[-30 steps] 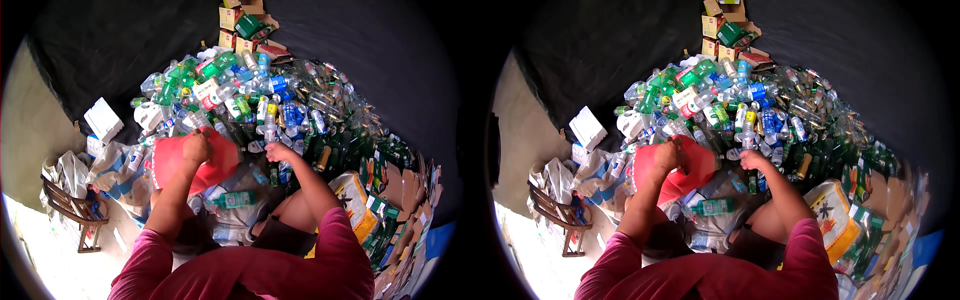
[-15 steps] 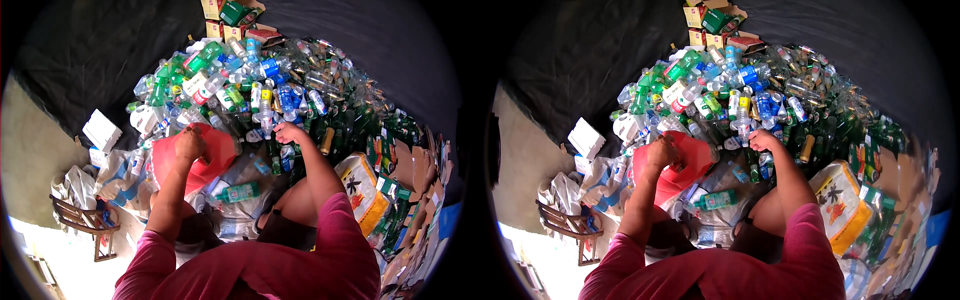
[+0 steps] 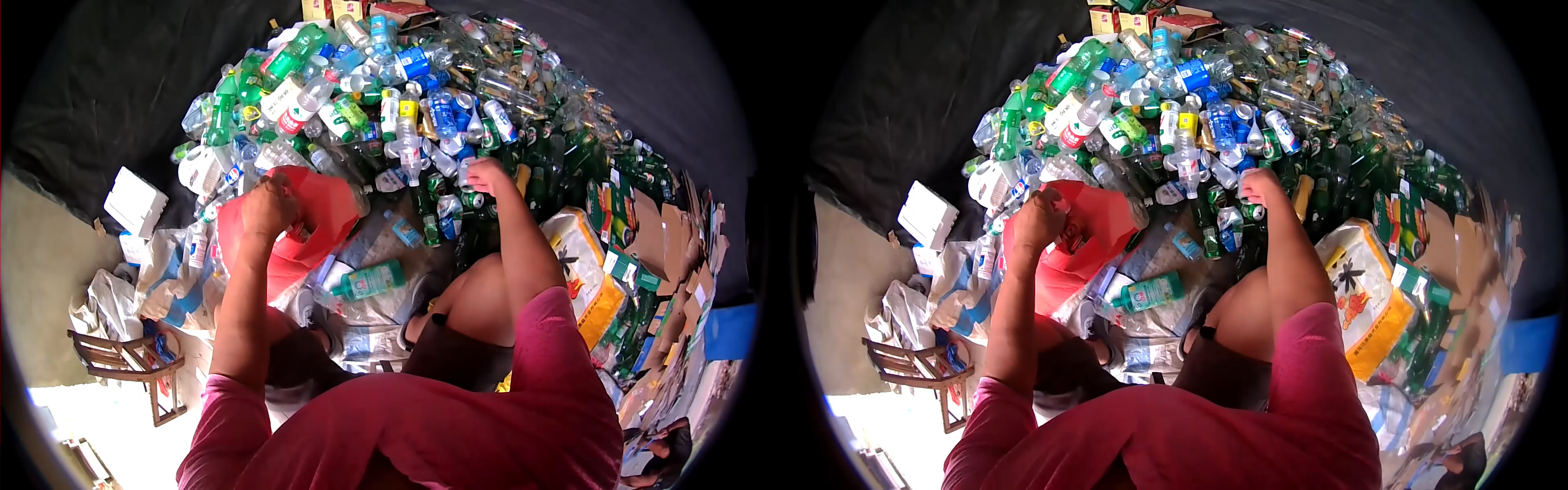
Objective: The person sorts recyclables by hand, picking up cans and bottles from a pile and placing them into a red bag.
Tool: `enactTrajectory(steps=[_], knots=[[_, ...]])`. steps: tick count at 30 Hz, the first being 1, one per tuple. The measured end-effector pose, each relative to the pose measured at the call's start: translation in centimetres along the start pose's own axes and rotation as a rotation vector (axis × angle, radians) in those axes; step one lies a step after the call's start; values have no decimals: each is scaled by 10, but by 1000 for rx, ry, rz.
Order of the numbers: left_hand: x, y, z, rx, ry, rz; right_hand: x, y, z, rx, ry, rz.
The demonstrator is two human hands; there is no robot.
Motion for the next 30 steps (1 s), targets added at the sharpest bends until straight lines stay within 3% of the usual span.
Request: enactTrajectory(steps=[7,13,15,25,30], knots=[[-3,-2,3,5,21,-6,5,-9,19,70,-157,-47],[-3,3,4,11,28,0,25,-11,-35,52,47,-6],[-1,2,8,-1,27,10,44,-1,-49,-146,22,45],[-2,0,18,-8,15,4,147,-21,-103,-220,-91,91],[-1,-4,19,-2,-9,-1,155,-31,-109,108,-29,-3]])
Point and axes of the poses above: each hand's wrist, its own x-axis towards the middle knuckle, its own z-axis out of the back of the hand, y = z × x, the point moved 6 cm from there along x, towards the middle knuckle, and after that the axes turned 13 degrees about z, right-handed, at the moved point
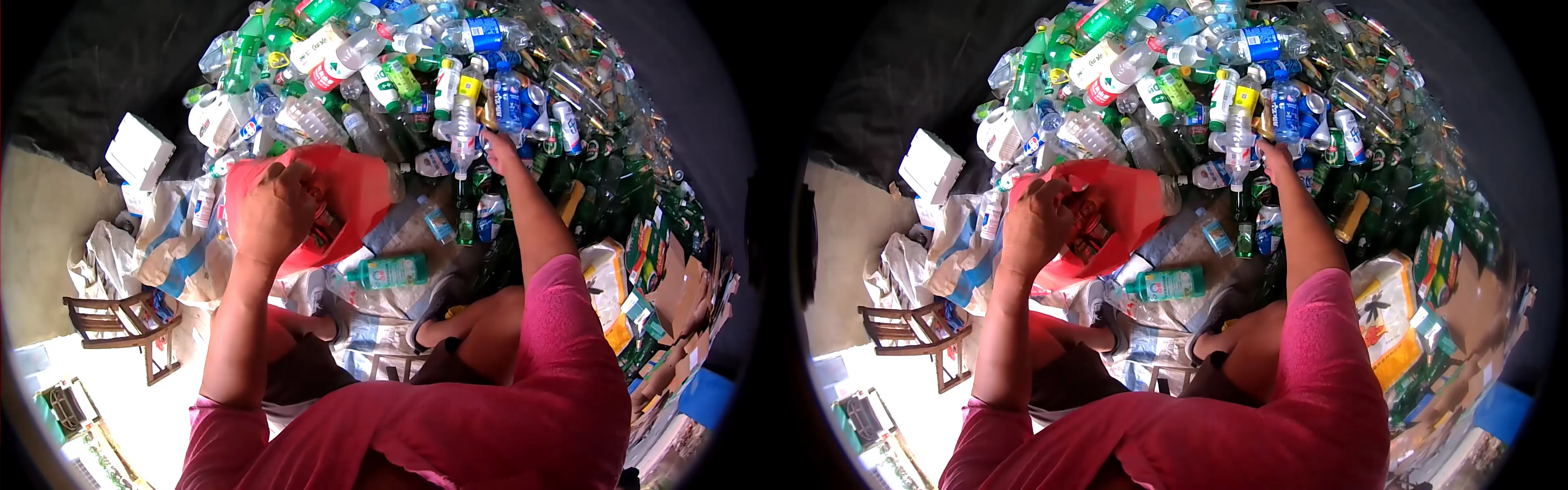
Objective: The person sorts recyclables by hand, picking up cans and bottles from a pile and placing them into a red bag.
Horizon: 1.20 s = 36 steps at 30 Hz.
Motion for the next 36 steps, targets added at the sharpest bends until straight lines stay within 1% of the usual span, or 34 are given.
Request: enactTrajectory(steps=[2,4,8,12,13,15,19,22,23,25,27,29,31,32,33,35,36], knots=[[1,-2,-1,14,-18,-38,0,1,-5,10,-26,15],[1,-5,-2,16,3,-28,0,-5,-9,-12,68,11],[0,-7,-5,23,10,-4,5,-8,-17,-9,62,36],[1,3,-13,70,21,-28,-2,-6,-26,-116,138,60],[1,2,-12,71,14,-34,-3,-8,-27,-141,116,48],[2,3,-13,53,45,1,-11,-5,-25,-171,191,47],[0,-1,-7,39,59,-4,-32,2,-15,-129,201,52],[0,-1,-8,3,21,-35,-42,-5,-5,-236,294,4],[-1,-2,-8,0,28,-27,-43,-4,0,-234,292,6],[-3,-2,-6,2,32,-17,-53,1,1,-350,400,-31],[-7,-1,-3,3,32,-12,-61,16,8,-428,387,-11],[-10,5,-3,10,15,-3,-54,30,11,-551,434,24],[-14,9,-5,28,115,-15,-73,65,12,-591,399,137],[-16,11,-3,-2,114,-41,-83,79,9,-576,377,155],[-18,13,-2,2,110,-46,-99,96,5,-584,413,157],[-22,17,-2,-6,125,-48,-139,127,-7,-620,425,246],[-23,18,-2,-3,121,-55,-155,137,-18,-663,503,272]])
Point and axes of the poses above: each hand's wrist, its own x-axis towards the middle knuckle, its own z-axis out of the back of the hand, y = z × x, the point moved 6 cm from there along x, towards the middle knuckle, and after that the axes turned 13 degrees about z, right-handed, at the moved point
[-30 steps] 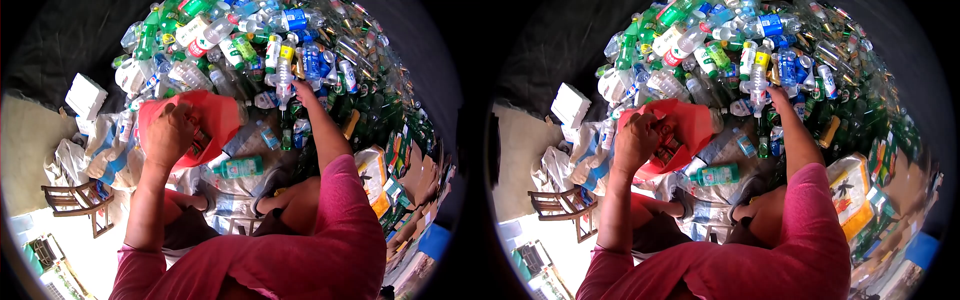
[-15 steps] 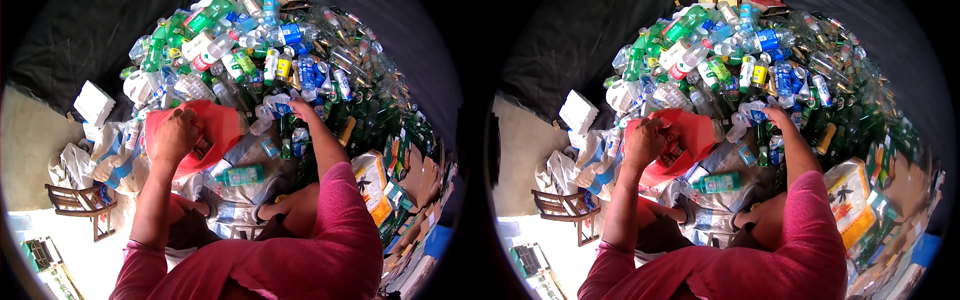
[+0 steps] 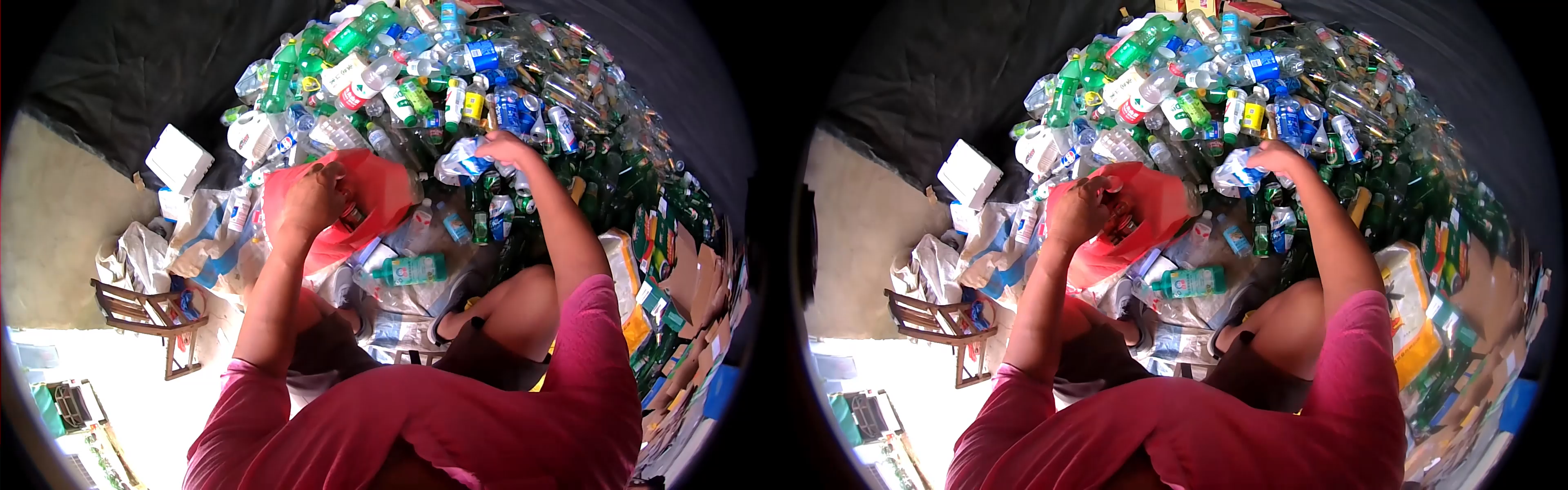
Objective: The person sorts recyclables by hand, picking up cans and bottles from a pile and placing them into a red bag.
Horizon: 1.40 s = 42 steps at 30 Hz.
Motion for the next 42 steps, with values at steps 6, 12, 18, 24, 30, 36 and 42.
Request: enactTrajectory(steps=[6,12,18,24,30,36,42], knots=[[-14,10,1,-93,152,-100,-58,124,-83,69,5,247],[-35,18,22,-75,177,-96,-67,173,-171,-224,9,391],[-40,12,32,-156,229,-189,-19,176,-275,-84,100,461],[-44,5,45,-288,323,-184,-49,246,-289,-182,314,584],[-46,10,54,-245,310,-160,-6,225,-353,-240,226,616],[-43,34,25,-190,217,-304,9,228,-364,-388,119,722],[-37,50,39,-284,58,-272,38,209,-341,-687,48,924]])
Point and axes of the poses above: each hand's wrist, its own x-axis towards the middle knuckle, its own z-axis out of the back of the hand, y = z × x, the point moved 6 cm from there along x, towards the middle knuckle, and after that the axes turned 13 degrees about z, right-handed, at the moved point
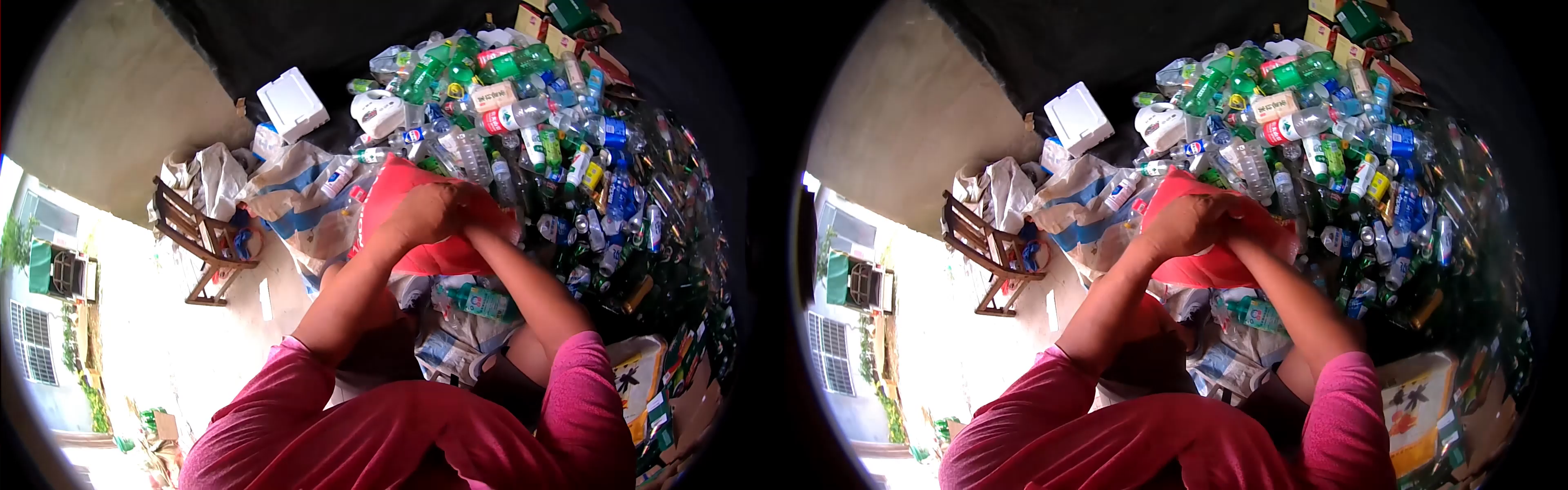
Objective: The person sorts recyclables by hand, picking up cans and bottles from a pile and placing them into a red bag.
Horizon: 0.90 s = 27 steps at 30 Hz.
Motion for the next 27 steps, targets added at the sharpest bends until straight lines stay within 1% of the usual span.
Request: enactTrajectory(steps=[2,4,5,6,8,9,10,13,16,17,19,21,22,24,25,27], knots=[[-2,-4,0,49,-35,-25,0,-17,-6,-164,-43,84],[-3,-13,8,88,-57,42,-4,-31,-16,-374,-131,171],[-1,-12,7,95,-51,64,-7,-39,-23,-435,-164,176],[0,-8,4,97,-63,86,-6,-52,-26,-333,-118,60],[5,-2,-5,193,-90,107,-5,-67,-27,-137,-22,-181],[4,-1,-5,196,-100,121,0,-47,-8,-135,-21,-165],[4,-1,-5,184,-106,107,3,-15,23,-109,101,-227],[3,4,-3,122,-102,124,2,23,55,-113,274,-295],[-1,4,-2,85,-116,106,9,-24,-2,-171,7,-185],[-1,2,-2,108,-123,100,3,-32,-8,-171,-26,-198],[-1,-2,-1,128,-125,92,-5,-31,-6,-160,-36,-238],[1,-2,-11,186,42,161,-12,-29,-3,-152,-40,-271],[2,-3,-18,185,45,159,-14,-27,-3,-149,-40,-284],[4,-14,-39,172,135,80,-19,-23,-3,-146,-48,-306],[6,-13,-41,168,134,78,-20,-21,-2,-143,-54,-308],[10,-11,-33,77,37,62,-24,-19,-3,-135,-56,-323]])
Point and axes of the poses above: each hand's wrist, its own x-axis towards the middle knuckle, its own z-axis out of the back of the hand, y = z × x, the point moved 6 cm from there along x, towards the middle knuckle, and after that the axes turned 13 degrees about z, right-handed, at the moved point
